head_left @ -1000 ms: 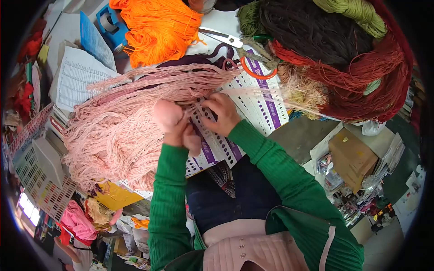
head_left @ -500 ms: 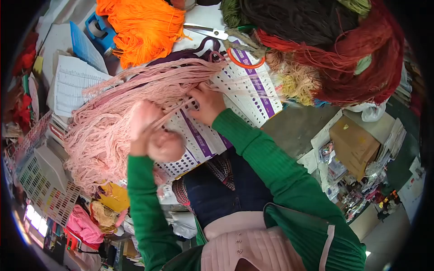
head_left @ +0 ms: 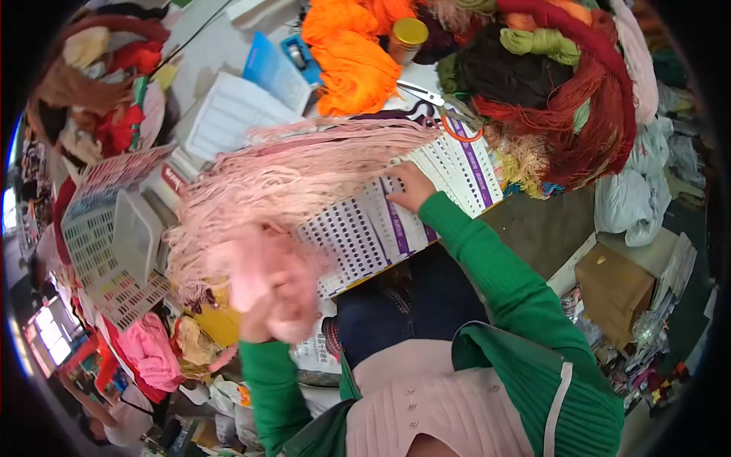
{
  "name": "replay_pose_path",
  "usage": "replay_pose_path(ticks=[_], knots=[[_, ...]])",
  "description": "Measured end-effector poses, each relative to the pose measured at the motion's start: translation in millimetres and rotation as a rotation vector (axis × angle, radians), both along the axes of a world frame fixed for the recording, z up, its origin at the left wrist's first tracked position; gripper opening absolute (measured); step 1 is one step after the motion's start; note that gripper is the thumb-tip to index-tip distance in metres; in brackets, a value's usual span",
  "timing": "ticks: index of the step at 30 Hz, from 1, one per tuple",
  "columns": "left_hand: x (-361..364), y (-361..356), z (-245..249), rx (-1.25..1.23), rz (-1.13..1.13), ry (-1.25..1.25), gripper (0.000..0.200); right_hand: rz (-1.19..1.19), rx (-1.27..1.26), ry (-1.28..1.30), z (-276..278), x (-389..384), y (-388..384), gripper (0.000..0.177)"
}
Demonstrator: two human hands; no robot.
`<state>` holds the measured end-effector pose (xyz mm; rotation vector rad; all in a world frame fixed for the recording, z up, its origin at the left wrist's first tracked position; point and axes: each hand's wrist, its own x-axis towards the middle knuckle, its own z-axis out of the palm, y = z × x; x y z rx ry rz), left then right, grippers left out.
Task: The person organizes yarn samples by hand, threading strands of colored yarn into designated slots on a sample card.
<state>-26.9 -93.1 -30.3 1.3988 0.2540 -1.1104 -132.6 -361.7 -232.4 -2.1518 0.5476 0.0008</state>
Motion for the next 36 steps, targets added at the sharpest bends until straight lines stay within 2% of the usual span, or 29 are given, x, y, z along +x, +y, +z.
replay_pose_path(ticks=[1, 2, 3, 4, 5, 6, 8, 9, 10, 12, 14, 16, 17, 18, 20, 21, 25, 27, 28, 31, 33, 36], knots=[[-14.7, -18.3, 5.5, -0.237, 0.073, 0.092, 0.043, 0.018, 0.028, -0.1, 11.8, -3.5, 10.0, 0.033], [-26.3, -27.7, 2.8, -0.29, 0.152, 0.114, 0.05, 0.016, 0.074, -0.16, 34.9, -4.3, 21.9, 0.021], [-32.7, -31.5, 0.6, -0.341, 0.233, 0.14, 0.056, -0.056, 0.229, -0.125, 65.6, -2.4, 34.3, 0.018], [-30.7, -32.4, 4.8, -0.45, 0.182, 0.189, 0.056, -0.128, 0.39, -0.078, 95.8, -1.0, 48.4, 0.015], [-30.6, -35.3, 14.0, -0.475, 0.151, 0.11, 0.058, -0.12, 0.413, -0.147, 117.0, -0.7, 62.3, 0.008], [-30.5, -38.1, 23.3, -0.499, 0.125, 0.031, 0.06, -0.156, 0.626, -0.156, 144.1, 0.1, 77.3, 0.008], [-37.2, -26.3, 14.9, -0.571, 0.174, 0.077, 0.062, -0.17, 0.955, -0.153, 199.1, 5.5, 104.3, 0.01], [-34.1, -23.1, 24.8, -0.668, 0.02, 0.059, 0.065, -0.153, 1.045, -0.11, 215.4, 7.1, 116.3, 0.009], [-33.2, -17.7, 27.2, -0.683, 0.023, 0.051, 0.065, -0.136, 1.133, -0.068, 226.0, 8.9, 124.8, 0.009], [-31.6, -8.2, 30.6, -0.802, 0.019, 0.08, 0.066, -0.098, 1.061, -0.105, 236.2, 10.1, 132.4, 0.009], [-29.1, 0.5, 45.8, -0.767, 0.081, 0.059, 0.067, -0.106, 1.153, -0.152, 244.5, 9.0, 133.8, 0.009], [-29.2, 11.7, 48.1, -0.82, 0.121, 0.267, 0.068, -0.112, 1.16, -0.133, 252.4, 9.0, 139.6, 0.008], [-30.9, 13.2, 52.0, -0.873, 0.101, 0.19, 0.058, -0.114, 1.198, -0.142, 255.7, 8.5, 143.6, 0.008], [-29.2, 16.7, 50.5, -0.884, 0.094, 0.189, 0.058, -0.118, 1.237, -0.151, 258.9, 7.9, 147.2, 0.009], [-25.3, 24.0, 44.3, -0.736, -0.082, 0.164, 0.044, -0.141, 1.244, -0.117, 267.8, 7.8, 153.5, 0.009], [-27.3, 23.7, 47.8, -0.746, 0.042, 0.221, 0.033, -0.166, 1.263, -0.077, 271.5, 7.7, 156.2, 0.01], [-21.6, 29.0, 56.0, -0.86, 0.003, 0.241, 0.032, -0.145, 1.314, -0.083, 269.4, 8.9, 165.6, 0.014], [-20.5, 30.9, 55.0, -0.805, 0.078, 0.235, 0.03, 0.013, 1.232, -0.211, 266.3, 10.9, 168.5, 0.015], [-19.1, 32.1, 54.4, -0.81, 0.073, 0.236, 0.03, 0.011, 1.226, -0.214, 269.4, 12.3, 173.0, 0.015], [-15.3, 35.1, 50.6, -0.845, 0.078, 0.155, 0.032, -0.135, 1.083, -0.2, 284.1, 15.7, 182.7, 0.017], [-14.7, 38.3, 47.5, -0.876, 0.07, 0.238, 0.039, -0.212, 1.299, -0.144, 290.4, 16.4, 178.4, 0.018], [-16.8, 35.2, 54.2, -0.909, 0.115, 0.277, 0.048, -0.243, 1.328, -0.154, 289.2, 19.1, 176.1, 0.02]])
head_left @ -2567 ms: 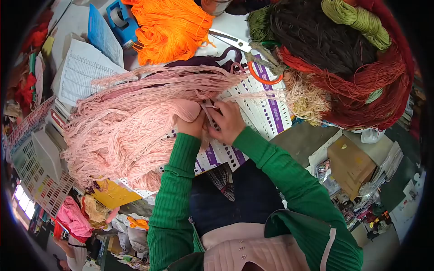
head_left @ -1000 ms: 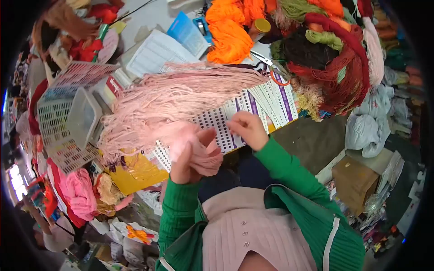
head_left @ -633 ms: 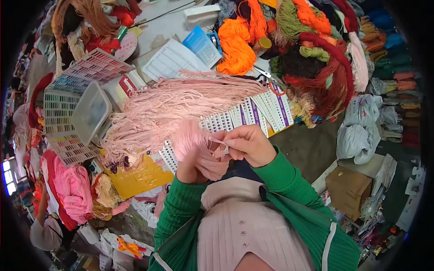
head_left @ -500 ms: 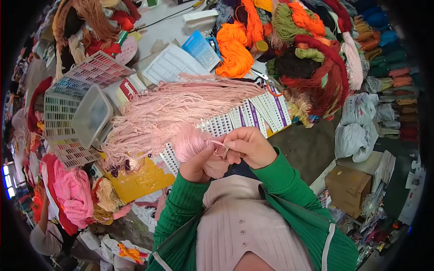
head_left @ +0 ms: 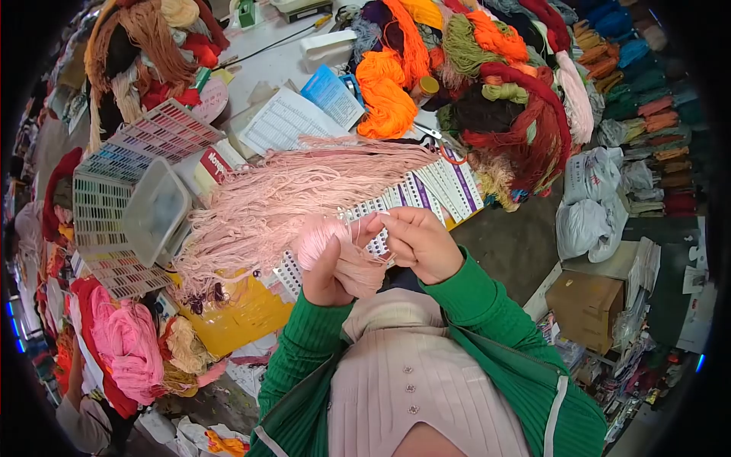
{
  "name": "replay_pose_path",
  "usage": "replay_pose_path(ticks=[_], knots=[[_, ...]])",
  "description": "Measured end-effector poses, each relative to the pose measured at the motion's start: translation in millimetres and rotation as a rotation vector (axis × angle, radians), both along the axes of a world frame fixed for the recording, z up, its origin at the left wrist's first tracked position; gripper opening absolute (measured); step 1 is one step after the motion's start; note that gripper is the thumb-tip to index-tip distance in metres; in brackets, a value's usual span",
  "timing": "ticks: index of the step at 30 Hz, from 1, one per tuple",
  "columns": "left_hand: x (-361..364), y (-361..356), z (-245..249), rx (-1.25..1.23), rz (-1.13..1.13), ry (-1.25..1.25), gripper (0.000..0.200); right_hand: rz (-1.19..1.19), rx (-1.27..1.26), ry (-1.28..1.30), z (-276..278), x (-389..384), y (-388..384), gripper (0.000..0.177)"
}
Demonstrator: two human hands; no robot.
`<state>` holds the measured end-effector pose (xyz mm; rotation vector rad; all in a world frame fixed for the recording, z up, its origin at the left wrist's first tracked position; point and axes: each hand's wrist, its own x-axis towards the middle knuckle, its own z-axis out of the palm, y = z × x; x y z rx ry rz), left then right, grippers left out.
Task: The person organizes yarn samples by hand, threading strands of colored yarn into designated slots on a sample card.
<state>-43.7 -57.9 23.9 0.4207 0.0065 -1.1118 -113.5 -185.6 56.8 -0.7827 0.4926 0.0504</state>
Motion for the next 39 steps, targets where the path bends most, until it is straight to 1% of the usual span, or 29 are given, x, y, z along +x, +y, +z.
replay_pose_path(ticks=[1, 2, 3, 4, 6, 9, 10, 11, 12, 14, 18, 20, 22, 24, 25, 26, 27, 31, 33, 34, 36, 37, 39], knots=[[0.8, 1.8, -3.1, 0.001, -0.001, 0.001, 0.048, 0.004, -0.045, 0.048, 5.1, 2.9, 2.4, 0.018], [1.5, 4.3, -8.7, -0.019, -0.03, -0.051, 0.051, 0.002, -0.043, 0.049, 7.1, 5.2, 6.1, 0.018], [2.4, 5.1, -10.2, -0.039, -0.06, -0.104, 0.054, 0.045, -0.165, 0.074, 8.3, 7.7, 9.7, 0.016], [1.5, 4.4, -8.4, -0.04, -0.064, -0.103, 0.054, 0.089, -0.289, 0.1, 8.6, 9.6, 12.4, 0.014], [-0.8, 2.2, 1.4, -0.061, -0.047, -0.235, 0.056, 0.08, -0.274, 0.065, -1.9, 10.4, 14.1, 0.011], [-0.1, 5.8, 6.0, 0.016, -0.066, -0.297, 0.058, 0.046, -0.235, 0.066, -3.1, 12.1, 16.2, 0.011], [0.3, 6.4, 6.1, 0.019, -0.067, -0.296, 0.058, 0.035, -0.171, 0.053, -2.0, 12.4, 15.6, 0.011], [0.8, 7.0, 6.0, -0.032, -0.067, -0.257, 0.057, 0.023, -0.106, 0.041, -0.6, 12.2, 15.2, 0.012], [0.9, 7.7, 5.7, -0.083, -0.068, -0.217, 0.056, 0.022, -0.102, 0.042, 1.9, 11.4, 14.1, 0.012], [1.0, 8.8, -0.9, -0.101, -0.064, -0.202, 0.056, 0.06, -0.002, 0.032, 6.7, 9.7, 11.1, 0.013], [-0.2, 8.3, 2.3, -0.146, -0.057, -0.169, 0.056, 0.036, 0.036, 0.003, -0.4, 6.3, 8.4, 0.017], [0.6, 7.9, 3.0, -0.173, -0.08, -0.157, 0.056, 0.043, 0.119, -0.047, -5.5, 3.2, 3.7, 0.014], [2.0, 6.2, 3.4, -0.198, -0.102, -0.146, 0.057, 0.023, 0.138, -0.072, -6.4, 1.0, 3.2, 0.012], [2.9, 4.1, 3.1, -0.313, -0.125, -0.174, 0.057, 0.0, 0.159, -0.094, -7.4, -1.7, 2.2, 0.01], [1.3, 5.6, 0.6, -0.31, -0.129, -0.172, 0.057, 0.003, 0.172, -0.1, -8.0, -2.7, 0.4, 0.007], [-1.2, 7.9, -4.0, -0.245, -0.1, -0.146, 0.056, 0.005, 0.184, -0.106, -8.6, -3.4, -1.3, 0.006], [-3.0, 9.1, -6.3, -0.179, -0.071, -0.119, 0.055, 0.028, 0.154, -0.1, -5.7, -3.2, -2.1, 0.006], [-4.1, 8.7, -4.5, -0.144, -0.048, -0.1, 0.053, 0.079, 0.103, -0.062, 1.5, -3.7, -2.5, 0.009], [-2.6, 9.6, -8.1, -0.132, -0.062, -0.158, 0.052, 0.11, -0.193, 0.028, 16.0, -2.9, 1.4, 0.014], [-3.2, 9.5, -7.6, -0.129, -0.066, -0.154, 0.052, 0.107, -0.189, 0.031, 10.6, -4.3, 1.8, 0.014], [-4.0, 9.0, -4.7, -0.115, -0.084, -0.133, 0.053, 0.192, -0.393, -0.048, -4.7, -7.0, 1.7, 0.015], [-3.8, 8.1, -3.5, -0.113, -0.088, -0.131, 0.053, 0.188, -0.39, -0.046, -6.0, -7.6, 1.4, 0.015], [-2.9, 6.5, -1.8, -0.124, -0.123, -0.205, 0.054, 0.22, -0.499, -0.058, -7.6, -7.9, 0.4, 0.011]])
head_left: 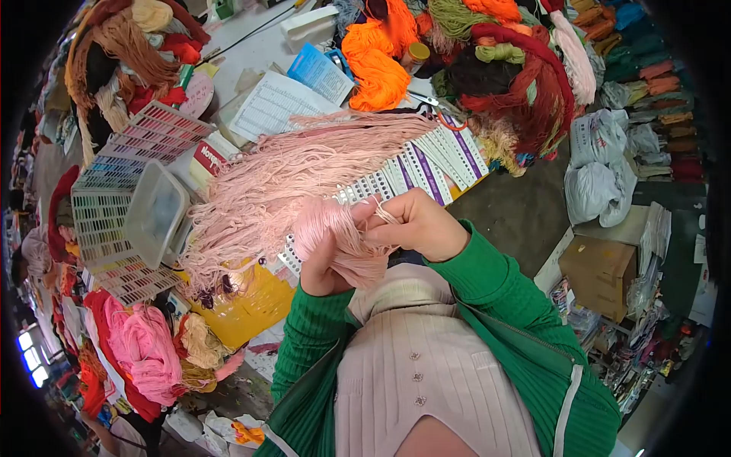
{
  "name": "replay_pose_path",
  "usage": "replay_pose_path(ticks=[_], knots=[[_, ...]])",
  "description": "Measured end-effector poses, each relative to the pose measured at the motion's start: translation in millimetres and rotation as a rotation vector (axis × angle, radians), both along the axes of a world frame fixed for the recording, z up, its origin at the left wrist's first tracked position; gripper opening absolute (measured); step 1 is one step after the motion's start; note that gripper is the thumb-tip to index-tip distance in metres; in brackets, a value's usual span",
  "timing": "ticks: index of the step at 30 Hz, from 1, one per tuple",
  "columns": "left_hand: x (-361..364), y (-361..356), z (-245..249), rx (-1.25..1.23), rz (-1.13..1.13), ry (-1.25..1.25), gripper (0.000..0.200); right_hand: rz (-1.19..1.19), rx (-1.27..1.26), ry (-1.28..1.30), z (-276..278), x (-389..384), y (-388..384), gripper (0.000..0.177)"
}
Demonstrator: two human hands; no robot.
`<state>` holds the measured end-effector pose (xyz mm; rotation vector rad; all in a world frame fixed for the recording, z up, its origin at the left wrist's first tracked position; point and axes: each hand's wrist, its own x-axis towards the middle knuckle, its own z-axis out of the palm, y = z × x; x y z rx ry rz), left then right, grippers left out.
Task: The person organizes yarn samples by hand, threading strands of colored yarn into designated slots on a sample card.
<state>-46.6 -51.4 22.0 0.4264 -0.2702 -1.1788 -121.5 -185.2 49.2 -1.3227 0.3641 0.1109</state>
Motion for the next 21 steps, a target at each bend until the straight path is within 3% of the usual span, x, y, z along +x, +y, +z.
replay_pose_path(ticks=[4, 7, 9, 10, 12, 13, 14, 15, 16, 17, 19, 21], knots=[[0.3, 1.7, -2.5, 0.081, 0.052, -0.019, 0.055, -0.038, 0.125, 0.078, 5.8, -1.0, -3.3, 0.008], [1.8, -1.5, -1.7, 0.069, 0.037, 0.184, 0.054, -0.108, 0.285, 0.055, 0.7, -2.2, -2.5, 0.009], [3.7, -6.2, -3.8, 0.041, 0.05, -0.149, 0.052, -0.219, 0.29, -0.084, -6.5, -3.2, -0.9, 0.007], [1.7, -3.5, -18.6, 0.214, 0.073, -0.221, 0.051, -0.222, 0.294, -0.082, -7.2, -5.0, -3.4, 0.007], [1.3, -2.9, -34.4, 0.196, 0.138, -0.11, 0.049, -0.209, 0.656, -0.056, -8.0, -12.7, -13.3, 0.006], [2.5, -3.5, -36.8, 0.172, 0.207, -0.001, 0.047, -0.202, 0.597, -0.032, -9.1, -17.4, -21.8, 0.004], [12.7, 0.0, -37.9, 0.326, 0.216, -0.043, 0.045, -0.275, 0.39, -0.05, -21.1, -24.7, -31.8, 0.004], [19.7, 2.2, -35.4, 0.465, 0.373, 0.008, 0.041, -0.343, 0.182, -0.065, -33.9, -32.5, -44.3, 0.005], [26.6, 4.5, -32.8, 0.61, 0.528, 0.05, 0.038, -0.52, 0.23, -0.098, -35.6, -37.2, -59.6, 0.005], [44.6, 22.7, -63.0, 0.698, 0.576, 0.0, 0.035, -0.697, 0.279, -0.126, -38.5, -42.8, -79.4, 0.005], [74.4, 84.5, -132.6, 0.806, 0.649, -0.098, 0.029, -0.724, 0.866, -0.303, -55.2, -71.9, -133.0, 0.007], [105.7, 189.2, -209.1, 0.737, 0.635, -0.239, 0.023, -0.746, 0.974, -0.422, -77.1, -95.5, -174.5, 0.008]])
